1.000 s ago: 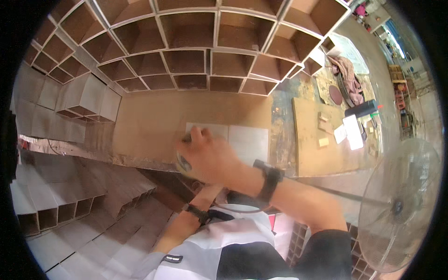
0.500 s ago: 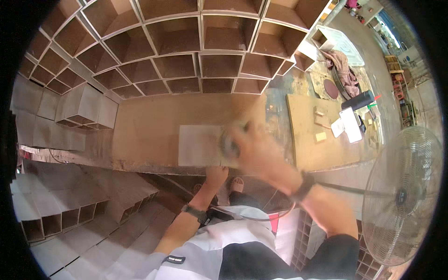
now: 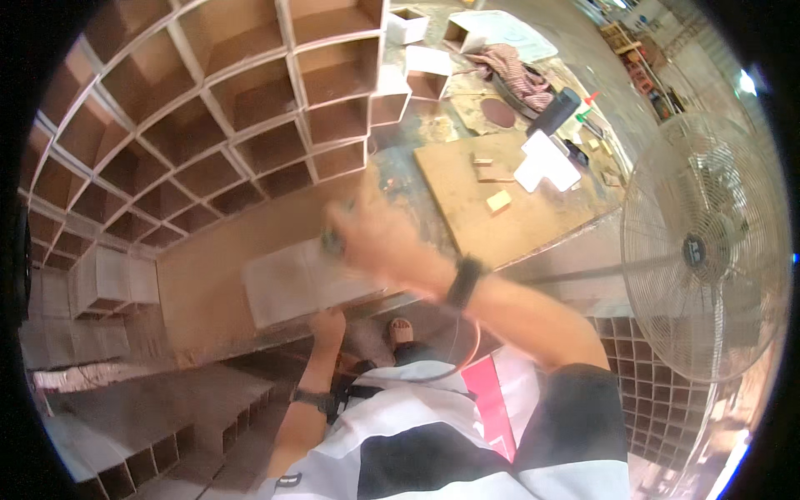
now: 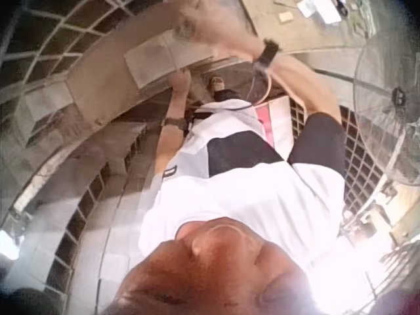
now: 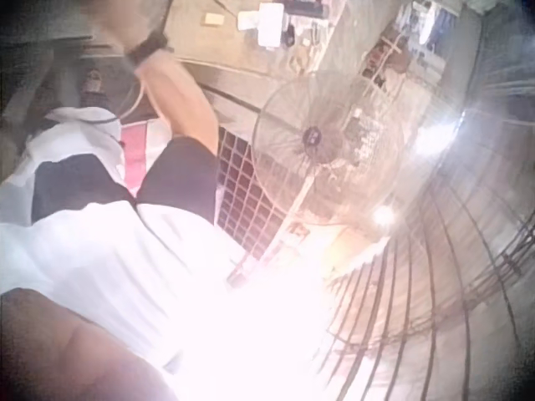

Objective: The person uses a handheld orbital sander to smooth the surfaces of small white wooden boxes. They repeatedly pick up a box, sand its faces, and place it into a wall-mounted grid shelf. The process continues with multiple boxes throughout the clip.

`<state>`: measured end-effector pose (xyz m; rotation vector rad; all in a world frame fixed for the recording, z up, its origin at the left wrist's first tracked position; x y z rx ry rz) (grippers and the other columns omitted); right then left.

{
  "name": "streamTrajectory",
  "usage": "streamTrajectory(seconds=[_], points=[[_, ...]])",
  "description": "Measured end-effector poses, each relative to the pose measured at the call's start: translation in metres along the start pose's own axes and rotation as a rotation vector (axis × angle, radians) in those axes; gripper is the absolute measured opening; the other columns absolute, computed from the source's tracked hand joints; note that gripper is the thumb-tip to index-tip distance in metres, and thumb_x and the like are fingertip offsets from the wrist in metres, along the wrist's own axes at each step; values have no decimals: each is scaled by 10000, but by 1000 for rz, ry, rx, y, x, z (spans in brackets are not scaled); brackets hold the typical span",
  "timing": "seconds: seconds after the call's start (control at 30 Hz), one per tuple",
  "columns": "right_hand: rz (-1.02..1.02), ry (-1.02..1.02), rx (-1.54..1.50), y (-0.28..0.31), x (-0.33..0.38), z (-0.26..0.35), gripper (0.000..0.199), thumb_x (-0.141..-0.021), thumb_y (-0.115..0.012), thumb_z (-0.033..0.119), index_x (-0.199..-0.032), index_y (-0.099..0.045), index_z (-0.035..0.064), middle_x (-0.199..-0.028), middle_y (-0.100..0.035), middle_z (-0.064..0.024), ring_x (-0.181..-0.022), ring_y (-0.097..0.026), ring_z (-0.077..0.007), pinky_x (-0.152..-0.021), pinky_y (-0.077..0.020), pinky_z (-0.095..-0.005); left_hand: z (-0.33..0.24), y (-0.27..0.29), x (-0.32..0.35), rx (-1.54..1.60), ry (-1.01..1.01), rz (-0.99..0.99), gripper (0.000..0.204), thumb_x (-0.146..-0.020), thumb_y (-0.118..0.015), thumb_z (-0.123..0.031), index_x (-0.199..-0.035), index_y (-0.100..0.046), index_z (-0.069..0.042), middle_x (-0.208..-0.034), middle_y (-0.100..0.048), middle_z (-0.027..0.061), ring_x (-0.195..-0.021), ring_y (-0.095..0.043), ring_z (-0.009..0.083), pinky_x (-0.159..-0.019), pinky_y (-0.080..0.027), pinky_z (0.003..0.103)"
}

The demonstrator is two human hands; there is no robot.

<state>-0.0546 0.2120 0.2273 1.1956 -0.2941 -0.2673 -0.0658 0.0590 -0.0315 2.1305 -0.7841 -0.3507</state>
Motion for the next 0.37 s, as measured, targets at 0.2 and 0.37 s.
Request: streamTrajectory(seconds=[0.2, 0.37], points=[[-222, 309, -24, -8, 17, 25, 326, -788, -677, 254, -1052, -615, 75, -935, -550, -228, -844, -609, -403, -643, -528, -471, 13, -7, 6, -270, -269, -285, 373, -879, -641, -193, -1208, -617, -18, -1233, -606, 208, -1117, -581, 407, -941, -486, 482], [-173, 326, -8, -12, 43, 37, 338, -789, -692, 295, -1044, -622, 84, -939, -546, -219, -847, -613, -375, -690, -529, -450, 3, 5, -1, -37, -236, -200, 560, -874, -680, -206, -1386, -489, -83, -1418, -497, 186, -1261, -507, 412, -1028, -458, 461]])
Point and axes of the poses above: each hand's wrist, its own x-axis away from the middle knuckle, its own y-axis out of the back of the hand, z = x × y, the point moved 8 cm from there along -x, towards the middle knuckle
